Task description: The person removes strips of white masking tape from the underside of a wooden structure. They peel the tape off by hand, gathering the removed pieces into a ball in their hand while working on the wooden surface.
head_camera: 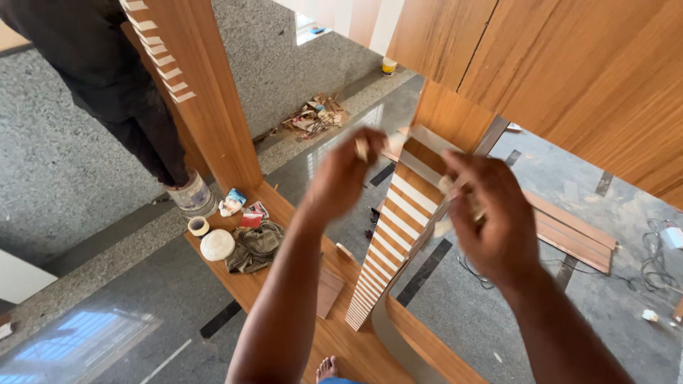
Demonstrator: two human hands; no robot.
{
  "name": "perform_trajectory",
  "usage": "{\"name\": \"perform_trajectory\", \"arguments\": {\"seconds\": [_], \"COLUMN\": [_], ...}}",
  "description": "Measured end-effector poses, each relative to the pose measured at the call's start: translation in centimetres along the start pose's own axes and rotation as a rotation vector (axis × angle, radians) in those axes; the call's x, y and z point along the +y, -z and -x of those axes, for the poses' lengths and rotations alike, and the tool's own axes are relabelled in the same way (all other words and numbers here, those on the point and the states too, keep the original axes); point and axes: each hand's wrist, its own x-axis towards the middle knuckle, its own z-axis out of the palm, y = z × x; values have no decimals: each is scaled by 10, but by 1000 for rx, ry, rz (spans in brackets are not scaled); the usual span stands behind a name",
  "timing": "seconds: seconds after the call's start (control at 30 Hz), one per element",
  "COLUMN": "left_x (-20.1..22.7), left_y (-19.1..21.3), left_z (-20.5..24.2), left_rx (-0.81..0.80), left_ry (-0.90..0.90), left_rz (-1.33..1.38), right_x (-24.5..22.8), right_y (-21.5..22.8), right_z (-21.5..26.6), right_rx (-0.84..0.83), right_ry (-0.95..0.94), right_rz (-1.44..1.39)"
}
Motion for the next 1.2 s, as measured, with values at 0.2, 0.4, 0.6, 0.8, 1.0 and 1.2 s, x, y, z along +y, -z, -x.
{"name": "perform_trajectory", "arguments": {"seconds": [0.2, 0.4, 0.6, 0.8, 1.0, 1.2], "left_x": [14, -35, -80, -97, -81, -69], "left_y": [-11, -24, -67, -54, -38, -26], "left_z": [53, -29, -69, -63, -70, -63], "left_rx": [-163, 94, -61, -156, -232, -205], "left_ry": [-180, 25, 234, 31, -243, -321], "left_rz": [82, 402, 569, 575, 264, 4], "right_x": [-4, 49, 111, 145, 91, 45], "right_y": [15, 32, 56, 80, 25, -4], "right_z": [-5, 31, 75, 83, 76, 58], "right_rx": [-275, 39, 451, 827, 516, 373], "right_ry": [-15, -171, -395, -629, -528, -258], "right_rz": [129, -308, -745, -1068, -625, -57]}}
